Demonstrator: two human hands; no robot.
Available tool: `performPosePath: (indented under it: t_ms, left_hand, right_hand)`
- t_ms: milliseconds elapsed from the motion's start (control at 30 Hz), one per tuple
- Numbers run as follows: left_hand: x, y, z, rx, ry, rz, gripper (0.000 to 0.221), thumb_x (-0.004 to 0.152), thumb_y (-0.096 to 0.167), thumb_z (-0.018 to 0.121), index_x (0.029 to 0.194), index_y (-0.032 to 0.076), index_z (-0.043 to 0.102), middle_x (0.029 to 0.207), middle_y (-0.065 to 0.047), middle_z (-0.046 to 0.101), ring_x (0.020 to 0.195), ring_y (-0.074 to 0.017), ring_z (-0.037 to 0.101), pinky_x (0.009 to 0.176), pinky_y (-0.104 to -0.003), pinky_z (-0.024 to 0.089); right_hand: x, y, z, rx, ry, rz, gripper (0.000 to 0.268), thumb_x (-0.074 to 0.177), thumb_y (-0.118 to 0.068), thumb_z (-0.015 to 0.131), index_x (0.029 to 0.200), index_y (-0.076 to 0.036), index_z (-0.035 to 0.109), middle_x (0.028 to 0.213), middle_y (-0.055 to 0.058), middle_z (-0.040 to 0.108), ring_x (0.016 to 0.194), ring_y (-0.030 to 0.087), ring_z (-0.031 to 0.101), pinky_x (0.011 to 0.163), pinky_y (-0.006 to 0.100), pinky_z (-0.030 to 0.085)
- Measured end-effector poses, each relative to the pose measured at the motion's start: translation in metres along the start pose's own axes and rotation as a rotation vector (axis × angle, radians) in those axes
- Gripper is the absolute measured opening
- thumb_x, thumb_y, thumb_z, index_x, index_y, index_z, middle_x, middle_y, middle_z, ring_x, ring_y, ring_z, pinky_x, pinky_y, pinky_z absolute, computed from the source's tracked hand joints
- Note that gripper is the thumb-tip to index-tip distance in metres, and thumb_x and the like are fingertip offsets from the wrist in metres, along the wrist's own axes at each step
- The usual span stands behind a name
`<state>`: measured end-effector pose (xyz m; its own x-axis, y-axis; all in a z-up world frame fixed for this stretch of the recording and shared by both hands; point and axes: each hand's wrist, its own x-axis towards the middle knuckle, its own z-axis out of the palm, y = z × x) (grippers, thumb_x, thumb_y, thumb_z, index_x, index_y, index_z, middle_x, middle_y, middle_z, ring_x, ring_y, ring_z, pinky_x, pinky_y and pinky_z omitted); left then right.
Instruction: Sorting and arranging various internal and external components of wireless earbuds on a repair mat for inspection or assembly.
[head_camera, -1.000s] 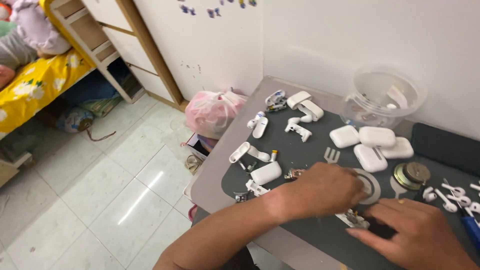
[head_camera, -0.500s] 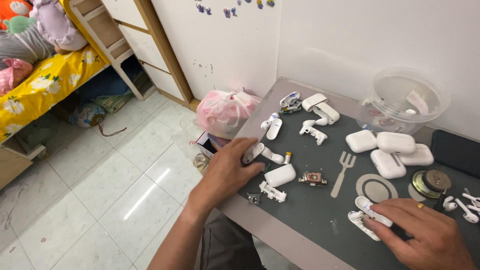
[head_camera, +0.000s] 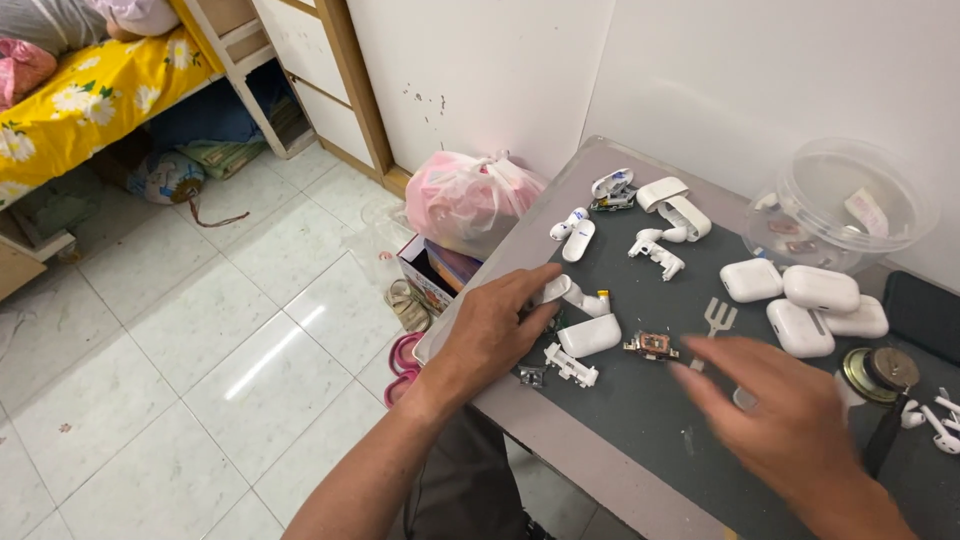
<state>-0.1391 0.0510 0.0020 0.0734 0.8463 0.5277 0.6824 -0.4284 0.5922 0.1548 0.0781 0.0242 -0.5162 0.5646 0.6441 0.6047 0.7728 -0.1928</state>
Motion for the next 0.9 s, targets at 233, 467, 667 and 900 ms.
performPosePath:
  t_ms: [233,467,667,900]
  left_hand:
    - [-0.002,-0.009,0.007,-0.175,0.143,-0.096,0.05,0.09,0.01,0.076,0.139,0.013,0.064,0.107,-0.014,0.076,0.097,-0.0325,0.075,0.074,-0.041,0.062]
    - [0.011,-0.001,-0.009,-0.295,0.136,-0.173,0.053,0.091,0.001,0.068,0.143,0.007,0.06,0.103,-0.025,0.076,0.091,-0.0433,0.075,0.076,-0.051,0.062]
    - [0.006,-0.016,0.003,-0.412,0.142,-0.252,0.046,0.095,0.004,0.06,0.141,0.01,0.062,0.09,-0.017,0.078,0.072,-0.0281,0.076,0.068,-0.045,0.062]
    - [0.018,0.008,-0.03,-0.514,-0.178,-0.467,0.048,0.103,0.021,0.041,0.15,0.014,0.05,0.104,-0.001,0.075,0.066,-0.0122,0.064,0.074,-0.031,0.053]
  right_hand:
    - [0.089,-0.028,0.057,0.211,-0.224,0.046,0.046,0.082,-0.009,0.08,0.126,-0.002,0.071,0.112,0.021,0.075,0.103,0.041,0.073,0.08,0.052,0.06]
    - [0.084,0.001,0.078,0.116,-0.118,-0.058,0.018,0.089,-0.007,0.076,0.106,-0.014,0.078,0.099,0.003,0.077,0.097,0.026,0.075,0.08,0.038,0.059]
    - [0.068,-0.019,0.046,0.2,-0.032,0.109,0.02,0.087,-0.014,0.084,0.107,-0.013,0.081,0.076,0.007,0.076,0.069,0.021,0.075,0.054,0.03,0.056]
    - [0.052,-0.032,0.026,0.968,0.04,0.997,0.032,0.094,-0.009,0.069,0.121,0.009,0.072,0.062,0.016,0.06,0.045,0.024,0.048,0.044,0.033,0.041]
